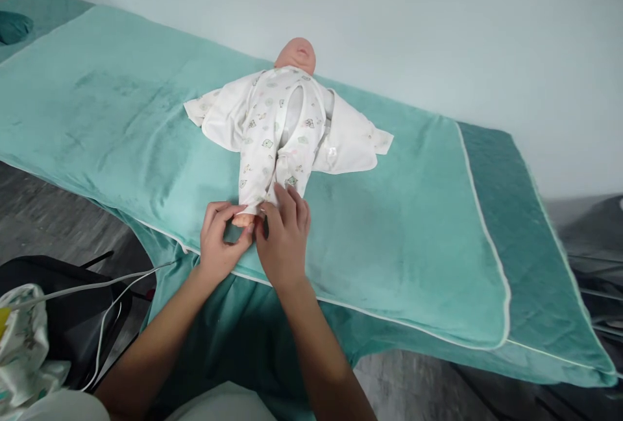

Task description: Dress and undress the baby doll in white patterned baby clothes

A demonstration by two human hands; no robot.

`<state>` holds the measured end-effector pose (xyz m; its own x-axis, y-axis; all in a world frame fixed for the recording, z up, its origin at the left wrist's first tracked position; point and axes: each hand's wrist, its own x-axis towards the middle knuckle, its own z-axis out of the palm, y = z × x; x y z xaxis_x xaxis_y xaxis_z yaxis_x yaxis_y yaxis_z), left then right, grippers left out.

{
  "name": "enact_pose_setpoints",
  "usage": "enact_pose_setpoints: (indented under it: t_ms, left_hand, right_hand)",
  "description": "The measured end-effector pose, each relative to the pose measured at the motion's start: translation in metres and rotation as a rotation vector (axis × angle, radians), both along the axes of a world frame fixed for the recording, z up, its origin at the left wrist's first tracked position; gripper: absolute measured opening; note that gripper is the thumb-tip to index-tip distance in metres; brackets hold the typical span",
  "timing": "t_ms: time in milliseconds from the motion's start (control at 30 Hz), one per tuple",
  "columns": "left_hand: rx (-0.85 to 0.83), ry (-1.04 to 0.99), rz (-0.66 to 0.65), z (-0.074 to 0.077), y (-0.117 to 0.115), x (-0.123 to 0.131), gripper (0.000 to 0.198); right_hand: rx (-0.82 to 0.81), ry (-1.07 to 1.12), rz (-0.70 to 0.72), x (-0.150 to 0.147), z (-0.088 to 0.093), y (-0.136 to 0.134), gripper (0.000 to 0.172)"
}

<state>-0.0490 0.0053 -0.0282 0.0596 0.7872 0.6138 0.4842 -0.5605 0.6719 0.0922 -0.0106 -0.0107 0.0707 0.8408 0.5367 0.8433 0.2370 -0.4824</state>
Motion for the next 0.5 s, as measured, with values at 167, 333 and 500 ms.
enact_pose_setpoints:
  t_ms: [167,333,500]
  left_hand:
    - [-0.020,-0.033,-0.068,-0.004,-0.001,-0.003,0.037]
    - [-0.059,-0.112,-0.097,-0.007,-0.001,-0.007,0.027]
    - [-0.015,-0.029,-0.056,-0.011,-0.007,-0.006,0.034]
  right_hand:
    - [0.051,-0.030,0.025,0.006,0.001,0.004,0.012]
    - [0.052,0.054,0.182,0.012,0.013,-0.015,0.023]
    - [0.029,0.219,0.165,0.026,0.000,-0.035,0.038]
